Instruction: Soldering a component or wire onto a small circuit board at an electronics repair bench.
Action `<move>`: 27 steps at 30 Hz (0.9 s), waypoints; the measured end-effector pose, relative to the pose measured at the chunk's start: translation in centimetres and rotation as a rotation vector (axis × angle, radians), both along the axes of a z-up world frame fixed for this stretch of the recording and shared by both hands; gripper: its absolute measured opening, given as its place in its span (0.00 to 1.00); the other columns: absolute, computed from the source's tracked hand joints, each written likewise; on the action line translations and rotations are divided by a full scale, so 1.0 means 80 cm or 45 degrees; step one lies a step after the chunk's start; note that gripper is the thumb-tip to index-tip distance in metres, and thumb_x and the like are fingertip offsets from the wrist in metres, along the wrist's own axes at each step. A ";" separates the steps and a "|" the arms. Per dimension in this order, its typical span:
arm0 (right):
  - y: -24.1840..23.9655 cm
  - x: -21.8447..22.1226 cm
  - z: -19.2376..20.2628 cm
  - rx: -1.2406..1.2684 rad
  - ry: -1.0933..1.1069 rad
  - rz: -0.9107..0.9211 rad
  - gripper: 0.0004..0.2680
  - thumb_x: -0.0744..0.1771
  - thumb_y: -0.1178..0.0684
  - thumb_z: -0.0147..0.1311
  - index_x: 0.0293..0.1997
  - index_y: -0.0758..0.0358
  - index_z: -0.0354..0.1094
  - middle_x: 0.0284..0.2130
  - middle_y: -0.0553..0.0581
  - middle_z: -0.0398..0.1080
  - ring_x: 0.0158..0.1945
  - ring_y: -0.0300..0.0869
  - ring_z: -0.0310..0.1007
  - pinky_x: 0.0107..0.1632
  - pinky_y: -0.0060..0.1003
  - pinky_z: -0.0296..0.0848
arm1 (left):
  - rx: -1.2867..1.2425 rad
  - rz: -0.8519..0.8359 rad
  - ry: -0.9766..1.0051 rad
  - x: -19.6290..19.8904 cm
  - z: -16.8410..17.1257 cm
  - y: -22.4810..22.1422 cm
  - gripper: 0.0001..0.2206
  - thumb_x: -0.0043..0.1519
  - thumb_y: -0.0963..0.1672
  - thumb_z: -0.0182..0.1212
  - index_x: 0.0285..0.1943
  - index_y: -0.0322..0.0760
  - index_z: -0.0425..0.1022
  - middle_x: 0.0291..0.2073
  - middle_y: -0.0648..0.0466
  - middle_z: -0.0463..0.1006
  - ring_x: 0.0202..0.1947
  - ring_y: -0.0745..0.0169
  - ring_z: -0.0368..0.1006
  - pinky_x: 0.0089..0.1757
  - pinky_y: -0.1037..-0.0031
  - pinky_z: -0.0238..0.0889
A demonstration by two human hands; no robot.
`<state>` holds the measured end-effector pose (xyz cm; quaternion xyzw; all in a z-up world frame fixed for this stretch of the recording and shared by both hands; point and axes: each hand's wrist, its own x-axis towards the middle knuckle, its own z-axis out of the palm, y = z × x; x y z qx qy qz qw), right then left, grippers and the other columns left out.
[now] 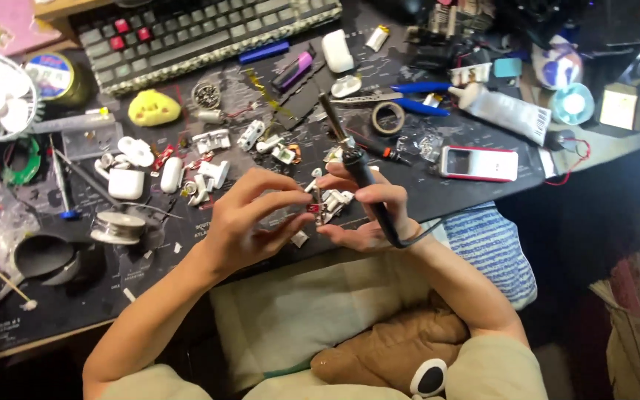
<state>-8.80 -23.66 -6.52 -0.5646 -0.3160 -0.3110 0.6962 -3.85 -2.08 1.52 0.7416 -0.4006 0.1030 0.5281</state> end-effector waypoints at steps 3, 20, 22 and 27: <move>0.000 -0.003 -0.004 0.013 -0.002 0.056 0.30 0.60 0.72 0.76 0.61 0.67 0.55 0.65 0.88 0.65 0.57 0.73 0.80 0.58 0.67 0.81 | -0.014 -0.054 -0.021 0.003 -0.007 0.002 0.06 0.65 0.40 0.74 0.49 0.37 0.87 0.43 0.48 0.85 0.42 0.44 0.82 0.47 0.59 0.78; -0.007 -0.007 0.019 0.303 0.456 0.400 0.35 0.64 0.69 0.70 0.73 0.47 0.46 0.76 0.72 0.55 0.66 0.62 0.73 0.68 0.52 0.80 | -0.088 -0.146 0.097 0.004 -0.023 0.003 0.06 0.68 0.38 0.68 0.52 0.32 0.85 0.41 0.47 0.84 0.42 0.43 0.81 0.48 0.59 0.76; -0.007 -0.008 0.021 0.311 0.488 0.415 0.35 0.64 0.68 0.70 0.73 0.46 0.45 0.76 0.71 0.56 0.65 0.61 0.73 0.68 0.51 0.80 | -0.105 -0.133 0.076 0.000 -0.025 0.000 0.06 0.67 0.39 0.70 0.52 0.33 0.85 0.41 0.48 0.84 0.42 0.44 0.80 0.48 0.59 0.76; -0.005 -0.011 0.019 0.321 0.517 0.422 0.35 0.64 0.67 0.71 0.72 0.46 0.45 0.75 0.71 0.56 0.64 0.61 0.73 0.67 0.49 0.80 | -0.207 -0.115 -0.003 0.000 -0.032 -0.007 0.05 0.66 0.39 0.72 0.50 0.34 0.86 0.38 0.50 0.84 0.37 0.50 0.80 0.50 0.60 0.77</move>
